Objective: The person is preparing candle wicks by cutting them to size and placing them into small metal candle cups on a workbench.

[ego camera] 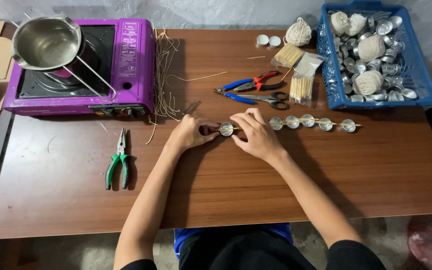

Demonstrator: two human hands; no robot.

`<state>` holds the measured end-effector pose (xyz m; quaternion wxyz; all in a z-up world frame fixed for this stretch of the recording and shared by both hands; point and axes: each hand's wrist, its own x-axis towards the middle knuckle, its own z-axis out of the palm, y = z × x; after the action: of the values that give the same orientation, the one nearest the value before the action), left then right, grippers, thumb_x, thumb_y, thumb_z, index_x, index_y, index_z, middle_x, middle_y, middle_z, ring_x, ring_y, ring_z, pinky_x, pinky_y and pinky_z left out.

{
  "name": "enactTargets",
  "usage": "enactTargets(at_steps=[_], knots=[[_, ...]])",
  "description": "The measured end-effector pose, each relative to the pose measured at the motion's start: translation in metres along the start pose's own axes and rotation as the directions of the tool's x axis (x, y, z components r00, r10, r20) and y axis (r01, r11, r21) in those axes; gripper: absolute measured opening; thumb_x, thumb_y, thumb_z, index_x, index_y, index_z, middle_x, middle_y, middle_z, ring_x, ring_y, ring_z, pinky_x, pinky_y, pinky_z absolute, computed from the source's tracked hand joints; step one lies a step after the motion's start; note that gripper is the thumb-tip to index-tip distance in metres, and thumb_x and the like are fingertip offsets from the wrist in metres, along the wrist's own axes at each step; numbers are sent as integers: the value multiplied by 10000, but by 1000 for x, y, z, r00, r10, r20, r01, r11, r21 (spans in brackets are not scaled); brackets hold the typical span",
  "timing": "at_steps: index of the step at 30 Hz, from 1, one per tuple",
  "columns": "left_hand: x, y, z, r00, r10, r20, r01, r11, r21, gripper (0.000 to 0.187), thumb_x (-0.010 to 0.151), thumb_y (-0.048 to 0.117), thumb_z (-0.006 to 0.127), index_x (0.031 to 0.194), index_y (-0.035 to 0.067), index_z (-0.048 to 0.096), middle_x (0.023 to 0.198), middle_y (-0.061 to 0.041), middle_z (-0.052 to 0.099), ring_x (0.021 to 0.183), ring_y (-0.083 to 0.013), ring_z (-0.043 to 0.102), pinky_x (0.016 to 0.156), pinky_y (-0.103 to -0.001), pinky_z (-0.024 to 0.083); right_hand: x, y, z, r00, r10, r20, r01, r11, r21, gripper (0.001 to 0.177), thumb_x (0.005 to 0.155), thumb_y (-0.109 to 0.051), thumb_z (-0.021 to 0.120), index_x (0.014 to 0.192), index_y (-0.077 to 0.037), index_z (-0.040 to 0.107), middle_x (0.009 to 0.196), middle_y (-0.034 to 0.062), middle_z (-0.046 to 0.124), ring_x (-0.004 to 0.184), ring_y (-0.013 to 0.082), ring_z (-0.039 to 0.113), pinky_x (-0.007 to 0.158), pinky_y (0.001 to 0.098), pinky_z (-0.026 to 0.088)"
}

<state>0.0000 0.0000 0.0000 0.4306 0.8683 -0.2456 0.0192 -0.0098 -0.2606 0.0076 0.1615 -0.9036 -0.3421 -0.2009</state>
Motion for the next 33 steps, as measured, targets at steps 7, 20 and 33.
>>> enactTargets(at_steps=[7,20,33], knots=[[1,13,-10,997,80,9,-80,995,58,402,691,258,888,1056,118,791,843,-53,770,617,-196,710,605,-334,601,18,7,12,988,-70,134,75,997,-27,578,712,-464,820,1165,-131,685,1140,11,660,1109,239,531,934,386,515],[-1,10,-10,995,96,-12,-92,980,178,550,619,468,905,1073,192,765,812,22,692,601,-213,647,618,-342,574,18,11,6,980,-85,177,72,994,80,477,724,-469,808,1017,-112,688,966,26,642,1000,215,561,818,325,557],[-5,-8,5,999,31,-9,-25,920,392,340,811,596,734,1050,354,733,802,80,676,762,-239,718,652,-398,591,-59,69,-128,962,58,265,-99,985,143,452,754,-342,840,1081,-70,688,976,113,676,1014,319,598,940,405,517]])
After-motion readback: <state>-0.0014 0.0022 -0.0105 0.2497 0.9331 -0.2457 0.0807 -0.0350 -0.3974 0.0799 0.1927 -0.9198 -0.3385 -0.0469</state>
